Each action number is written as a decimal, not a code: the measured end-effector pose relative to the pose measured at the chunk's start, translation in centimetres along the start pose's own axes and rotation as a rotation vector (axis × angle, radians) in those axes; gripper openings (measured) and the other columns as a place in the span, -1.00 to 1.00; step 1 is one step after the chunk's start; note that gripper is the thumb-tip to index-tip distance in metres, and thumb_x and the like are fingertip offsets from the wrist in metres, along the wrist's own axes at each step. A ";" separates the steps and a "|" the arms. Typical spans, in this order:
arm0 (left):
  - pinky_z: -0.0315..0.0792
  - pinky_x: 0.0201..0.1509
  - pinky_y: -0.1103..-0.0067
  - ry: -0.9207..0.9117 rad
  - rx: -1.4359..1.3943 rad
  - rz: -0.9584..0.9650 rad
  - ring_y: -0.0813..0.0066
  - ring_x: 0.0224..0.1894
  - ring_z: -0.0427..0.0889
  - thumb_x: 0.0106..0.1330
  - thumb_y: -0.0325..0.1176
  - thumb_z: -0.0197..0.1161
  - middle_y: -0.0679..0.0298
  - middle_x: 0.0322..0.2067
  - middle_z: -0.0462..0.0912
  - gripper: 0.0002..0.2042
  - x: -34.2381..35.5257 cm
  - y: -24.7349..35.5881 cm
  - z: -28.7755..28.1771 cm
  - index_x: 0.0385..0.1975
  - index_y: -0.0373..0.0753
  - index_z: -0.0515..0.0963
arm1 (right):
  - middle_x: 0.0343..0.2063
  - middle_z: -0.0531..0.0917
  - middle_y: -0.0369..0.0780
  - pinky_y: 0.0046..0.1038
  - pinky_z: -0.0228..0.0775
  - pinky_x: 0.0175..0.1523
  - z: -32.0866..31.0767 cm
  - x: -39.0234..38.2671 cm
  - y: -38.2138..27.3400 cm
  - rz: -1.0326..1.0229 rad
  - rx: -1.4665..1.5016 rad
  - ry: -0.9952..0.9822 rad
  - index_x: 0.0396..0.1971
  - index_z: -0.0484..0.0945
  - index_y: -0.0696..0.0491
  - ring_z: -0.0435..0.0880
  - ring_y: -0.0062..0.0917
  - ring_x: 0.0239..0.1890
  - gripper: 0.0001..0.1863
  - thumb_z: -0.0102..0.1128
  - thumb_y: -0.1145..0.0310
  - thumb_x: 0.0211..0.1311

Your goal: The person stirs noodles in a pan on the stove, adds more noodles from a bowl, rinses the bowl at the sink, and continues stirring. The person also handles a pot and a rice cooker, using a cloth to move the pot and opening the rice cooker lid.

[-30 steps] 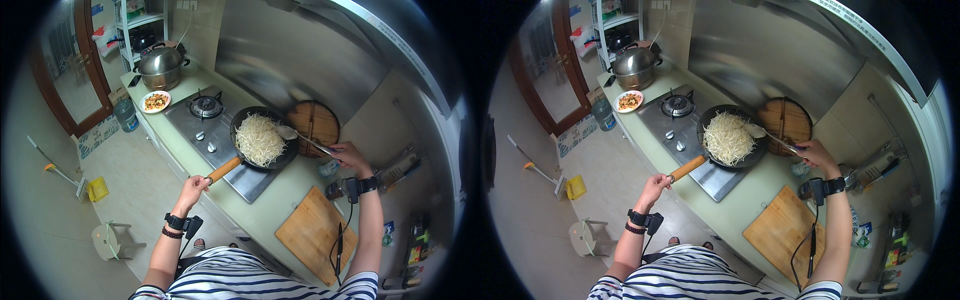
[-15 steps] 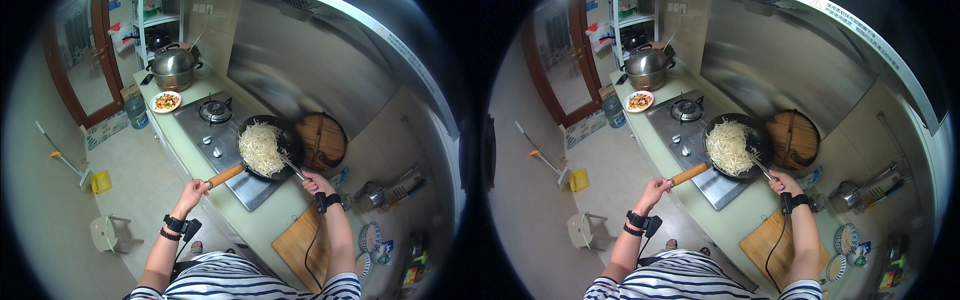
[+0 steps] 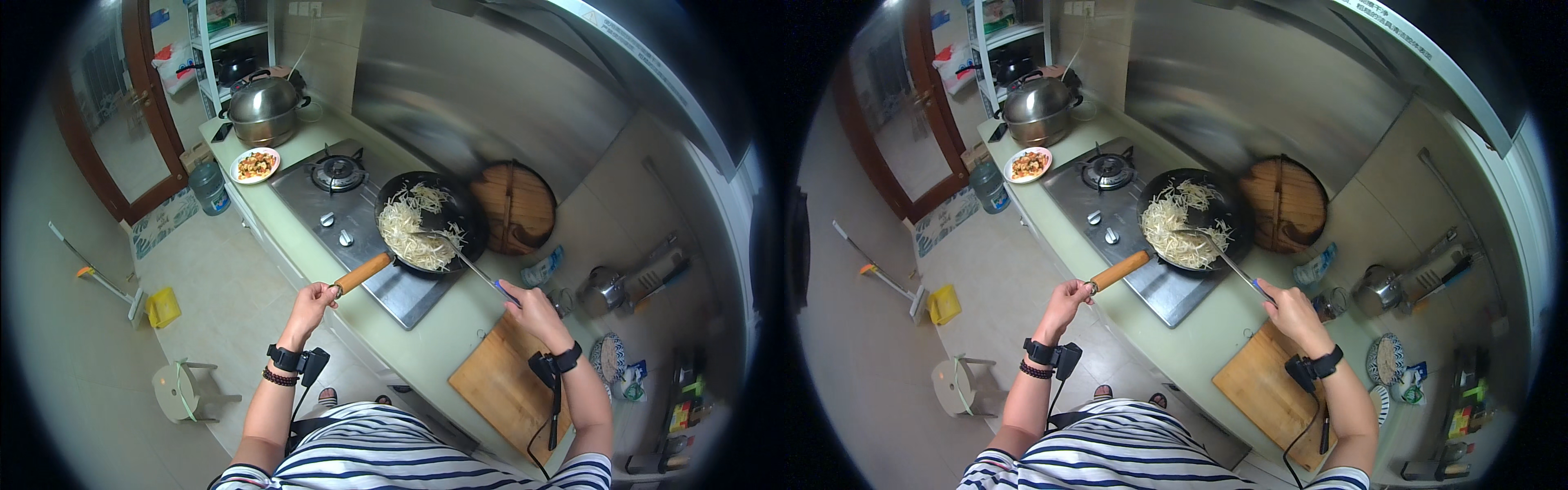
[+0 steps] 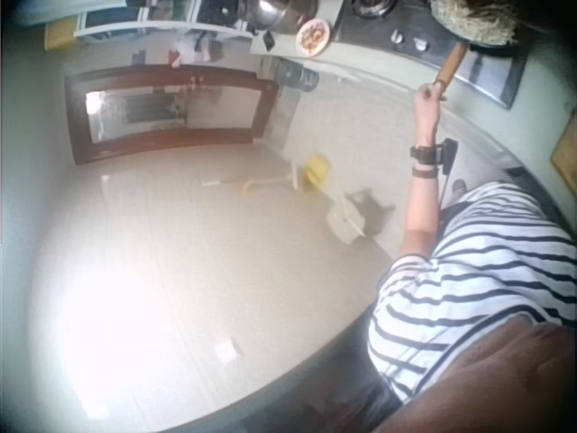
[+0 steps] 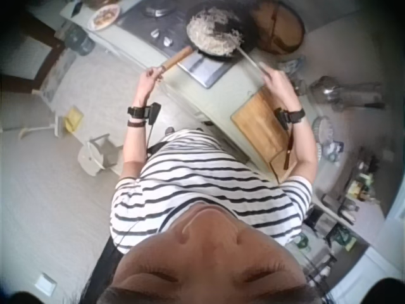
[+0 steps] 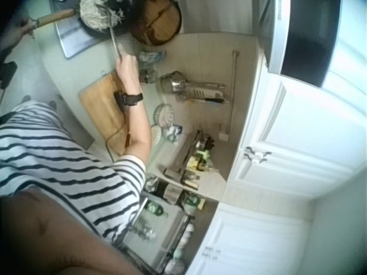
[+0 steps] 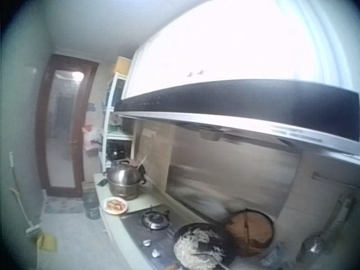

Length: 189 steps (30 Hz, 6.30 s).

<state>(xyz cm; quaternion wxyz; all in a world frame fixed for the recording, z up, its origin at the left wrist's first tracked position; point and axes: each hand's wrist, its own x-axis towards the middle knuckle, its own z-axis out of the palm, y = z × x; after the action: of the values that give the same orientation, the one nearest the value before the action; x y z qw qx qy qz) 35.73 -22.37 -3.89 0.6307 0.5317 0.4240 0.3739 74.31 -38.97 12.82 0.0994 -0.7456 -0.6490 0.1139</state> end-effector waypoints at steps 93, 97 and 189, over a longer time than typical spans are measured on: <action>0.42 0.03 0.53 -1.470 0.559 -0.128 0.46 -0.10 0.60 0.38 -0.28 0.20 0.24 -0.17 0.64 -0.72 -39.7 -8.9 35.8 -0.06 -0.34 0.53 | -0.25 0.60 -0.02 -0.10 0.50 -0.11 10.7 -116.1 6.7 2.270 -0.705 1.222 -0.24 0.60 0.07 0.61 -0.07 -0.19 -0.80 0.17 0.46 0.10; 0.41 0.07 0.53 -1.447 0.510 -0.187 0.45 -0.09 0.60 0.37 -0.27 0.22 0.22 -0.15 0.65 -0.70 -40.7 -7.8 36.2 -0.04 -0.34 0.53 | -0.45 0.64 -0.06 -0.18 0.48 -0.22 5.5 -117.0 6.0 2.088 -0.673 1.473 -0.32 0.61 0.09 0.64 -0.13 -0.32 -0.86 0.08 0.40 0.24; 0.02 0.29 0.28 -0.577 0.854 1.119 0.24 0.24 0.27 0.44 -0.29 -0.09 0.17 0.16 0.38 -0.67 77.6 26.0 -46.4 0.16 -0.15 0.34 | 0.21 0.42 -0.15 -0.46 0.01 0.38 23.8 87.3 -40.7 0.263 1.022 0.456 0.27 0.31 0.12 0.31 -0.46 0.28 -0.35 -0.35 -0.10 0.48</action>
<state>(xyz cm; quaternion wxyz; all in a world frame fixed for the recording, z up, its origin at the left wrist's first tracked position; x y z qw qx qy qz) 19.94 69.70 7.65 0.1725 0.9419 0.0174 0.2876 40.22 53.13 -1.36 0.5695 -0.6832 -0.3754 0.2606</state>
